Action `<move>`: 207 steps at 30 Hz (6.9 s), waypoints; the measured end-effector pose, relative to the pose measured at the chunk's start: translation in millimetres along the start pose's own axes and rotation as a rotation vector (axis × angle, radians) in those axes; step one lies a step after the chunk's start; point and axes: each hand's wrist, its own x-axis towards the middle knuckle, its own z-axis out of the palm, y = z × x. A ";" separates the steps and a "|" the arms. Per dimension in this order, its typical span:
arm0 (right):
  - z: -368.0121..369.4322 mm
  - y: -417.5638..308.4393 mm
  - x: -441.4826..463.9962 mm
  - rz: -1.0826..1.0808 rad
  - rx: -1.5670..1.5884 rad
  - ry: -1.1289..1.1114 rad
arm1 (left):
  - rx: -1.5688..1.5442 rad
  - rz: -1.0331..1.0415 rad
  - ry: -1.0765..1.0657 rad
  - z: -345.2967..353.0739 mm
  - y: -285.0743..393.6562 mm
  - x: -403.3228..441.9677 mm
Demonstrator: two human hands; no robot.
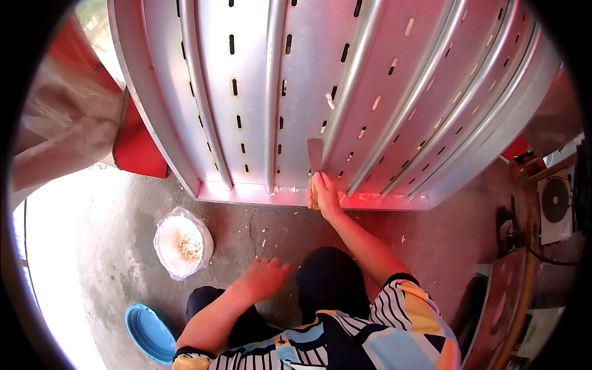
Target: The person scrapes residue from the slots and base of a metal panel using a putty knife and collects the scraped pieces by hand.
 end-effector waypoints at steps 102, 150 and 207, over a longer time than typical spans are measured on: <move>-141.5 44.6 -64.8 -0.190 -1.284 0.343 | 0.010 0.055 0.074 14.3 1.0 35.1; -101.9 78.6 -32.5 0.107 -0.060 0.264 | -0.004 -0.009 -0.083 10.1 1.1 43.9; -90.4 -48.7 -25.8 0.173 0.340 0.041 | -0.008 0.067 -0.087 7.6 -4.5 58.6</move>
